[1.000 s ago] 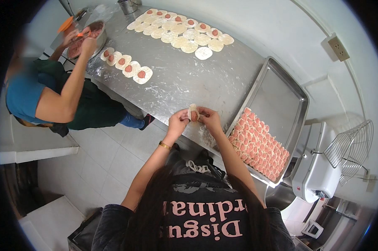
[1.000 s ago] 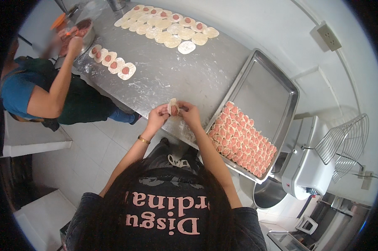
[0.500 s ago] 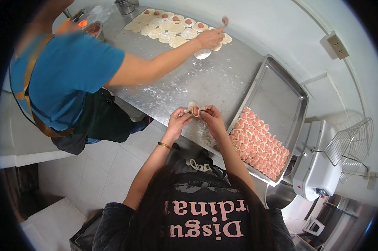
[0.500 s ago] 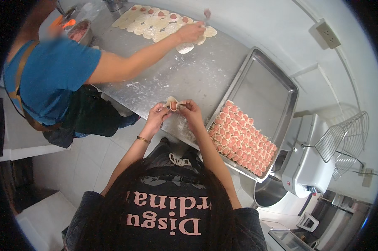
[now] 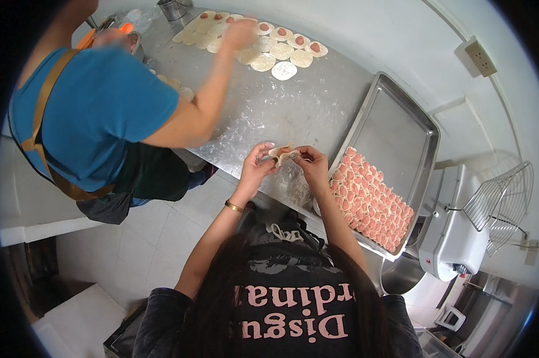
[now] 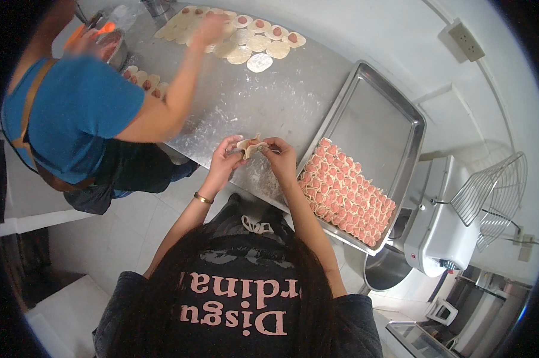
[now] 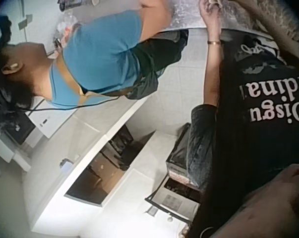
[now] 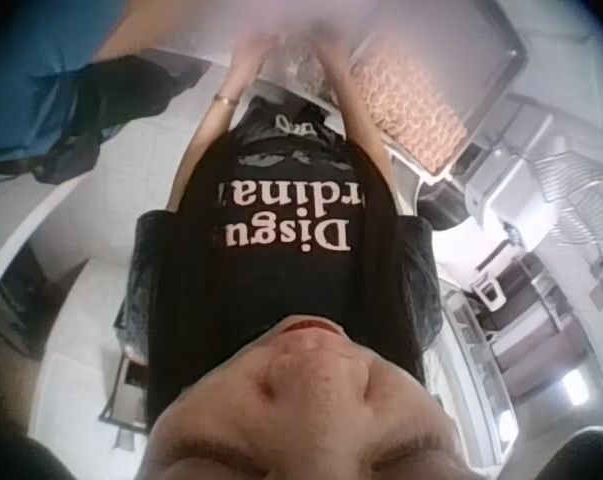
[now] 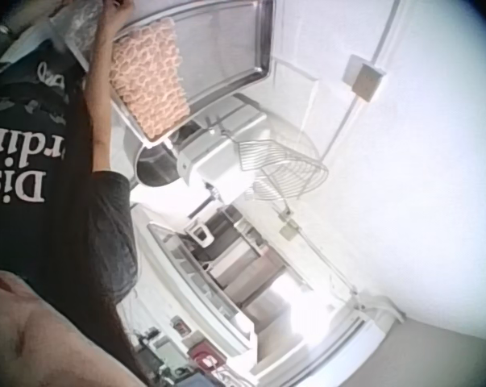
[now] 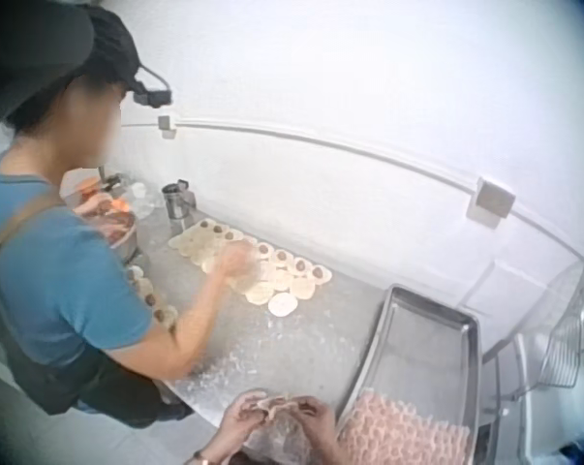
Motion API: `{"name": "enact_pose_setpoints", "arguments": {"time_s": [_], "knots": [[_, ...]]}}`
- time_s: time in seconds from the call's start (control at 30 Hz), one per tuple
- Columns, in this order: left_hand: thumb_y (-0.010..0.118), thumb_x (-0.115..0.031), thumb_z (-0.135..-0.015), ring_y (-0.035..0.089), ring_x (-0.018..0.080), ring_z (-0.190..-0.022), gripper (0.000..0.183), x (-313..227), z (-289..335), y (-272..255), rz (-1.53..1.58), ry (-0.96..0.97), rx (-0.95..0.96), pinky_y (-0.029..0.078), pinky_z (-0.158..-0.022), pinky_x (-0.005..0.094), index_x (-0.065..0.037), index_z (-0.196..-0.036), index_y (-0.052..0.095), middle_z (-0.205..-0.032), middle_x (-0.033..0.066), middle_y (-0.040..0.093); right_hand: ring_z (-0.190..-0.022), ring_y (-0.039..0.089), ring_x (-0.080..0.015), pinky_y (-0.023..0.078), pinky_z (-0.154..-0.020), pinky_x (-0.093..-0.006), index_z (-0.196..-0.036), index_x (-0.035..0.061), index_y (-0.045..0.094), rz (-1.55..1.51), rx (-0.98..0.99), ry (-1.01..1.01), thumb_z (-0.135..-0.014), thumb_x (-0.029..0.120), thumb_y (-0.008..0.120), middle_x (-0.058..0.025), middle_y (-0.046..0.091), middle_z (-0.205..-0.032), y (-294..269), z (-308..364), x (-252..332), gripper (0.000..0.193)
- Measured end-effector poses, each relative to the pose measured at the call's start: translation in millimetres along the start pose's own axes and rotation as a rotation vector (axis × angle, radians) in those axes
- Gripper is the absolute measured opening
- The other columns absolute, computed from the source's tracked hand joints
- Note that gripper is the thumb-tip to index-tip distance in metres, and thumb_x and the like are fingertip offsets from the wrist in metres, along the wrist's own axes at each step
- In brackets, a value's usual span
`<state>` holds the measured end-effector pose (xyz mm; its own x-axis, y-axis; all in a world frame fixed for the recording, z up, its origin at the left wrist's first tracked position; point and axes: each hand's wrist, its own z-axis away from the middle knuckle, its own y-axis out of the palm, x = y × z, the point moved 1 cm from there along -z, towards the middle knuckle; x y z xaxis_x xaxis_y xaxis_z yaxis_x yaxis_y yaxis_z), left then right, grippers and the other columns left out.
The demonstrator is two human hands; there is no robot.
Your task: The person places a portion of meat filling onto circular dough wrappers, folds the dough over the filling, and pinches the edges to seal each dumpling. The finished dumplings are placed in neat rows on a metal tray. A coworker is visible across the table performing the same task.
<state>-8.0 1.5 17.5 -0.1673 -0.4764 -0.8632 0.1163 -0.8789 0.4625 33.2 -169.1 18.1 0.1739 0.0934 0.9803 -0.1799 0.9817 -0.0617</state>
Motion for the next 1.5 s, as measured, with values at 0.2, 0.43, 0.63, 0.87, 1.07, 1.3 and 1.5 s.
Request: {"name": "enact_pose_setpoints", "arguments": {"time_s": [0.2,0.43,0.63,0.87,1.07,1.3,1.5], "knots": [[0.055,0.006,-0.084,0.061,0.0113,-0.088,0.015,26.0,-3.4,-13.7,-0.162,0.032,-0.049,0.051,-0.079,0.0249,0.000,-0.097,0.059,-0.104,0.0039,0.059,-0.087,0.064,-0.0189,0.051,-0.082,-0.0296,-0.103,-0.0010,0.061,0.129,-0.005,-0.202,-0.071,-0.006,0.065,-0.0084,0.065,-0.093,14.0,11.8,-4.0,0.033],[0.063,0.008,-0.078,0.062,0.0115,-0.087,0.020,31.1,3.3,-22.9,-0.477,0.128,0.032,0.050,-0.077,0.0244,-0.001,-0.096,0.059,-0.100,0.0051,0.064,-0.085,0.065,-0.0150,0.052,-0.076,-0.0271,-0.100,-0.0008,0.062,0.300,0.022,-0.094,-0.070,-0.008,0.063,-0.0087,0.066,-0.090,9.4,11.9,-16.1,0.031],[0.067,0.005,-0.073,0.066,0.0161,-0.079,0.024,19.8,6.0,-14.8,-0.662,0.134,0.010,0.053,-0.073,0.0268,-0.001,-0.095,0.060,-0.086,0.0096,0.067,-0.079,0.065,-0.0272,0.050,-0.071,-0.0321,-0.092,0.0008,0.065,0.474,0.094,-0.189,-0.069,-0.005,0.061,-0.0142,0.065,-0.087,10.6,2.4,-27.9,0.024],[0.071,-0.005,-0.073,0.066,0.0191,-0.072,0.029,16.0,7.0,-12.9,-1.008,0.144,0.106,0.052,-0.069,0.0293,-0.002,-0.101,0.064,-0.083,0.0141,0.067,-0.084,0.061,-0.0373,0.048,-0.073,-0.0414,-0.094,0.0028,0.063,0.645,0.028,-0.278,-0.073,0.003,0.061,-0.0159,0.063,-0.092,4.0,22.2,-20.7,0.022],[0.073,-0.013,-0.073,0.065,0.0254,-0.072,0.024,13.7,-1.2,-2.2,-1.033,0.102,0.167,0.050,-0.064,0.0340,-0.002,-0.091,0.062,-0.077,0.0128,0.067,-0.084,0.060,-0.0377,0.047,-0.072,-0.0434,-0.091,0.0020,0.062,0.618,0.059,-0.218,-0.072,-0.001,0.057,-0.0166,0.062,-0.091,13.7,22.7,-15.8,0.020],[0.074,-0.017,-0.072,0.063,0.0297,-0.068,0.025,8.8,0.7,-2.6,-1.232,0.203,0.171,0.049,-0.062,0.0391,-0.003,-0.085,0.059,-0.071,0.0126,0.064,-0.083,0.061,-0.0369,0.048,-0.073,-0.0422,-0.093,0.0033,0.064,0.644,0.003,-0.293,-0.068,-0.005,0.057,-0.0162,0.063,-0.091,12.4,19.1,-15.6,0.028],[0.073,-0.010,-0.073,0.066,0.0274,-0.074,0.024,12.7,-1.4,1.1,-1.070,0.145,0.170,0.051,-0.066,0.0346,-0.001,-0.090,0.060,-0.080,0.0153,0.066,-0.088,0.060,-0.0368,0.048,-0.076,-0.0420,-0.097,0.0028,0.064,0.656,0.077,-0.207,-0.067,-0.005,0.056,-0.0155,0.062,-0.096,13.0,19.2,-17.3,0.032]]}}
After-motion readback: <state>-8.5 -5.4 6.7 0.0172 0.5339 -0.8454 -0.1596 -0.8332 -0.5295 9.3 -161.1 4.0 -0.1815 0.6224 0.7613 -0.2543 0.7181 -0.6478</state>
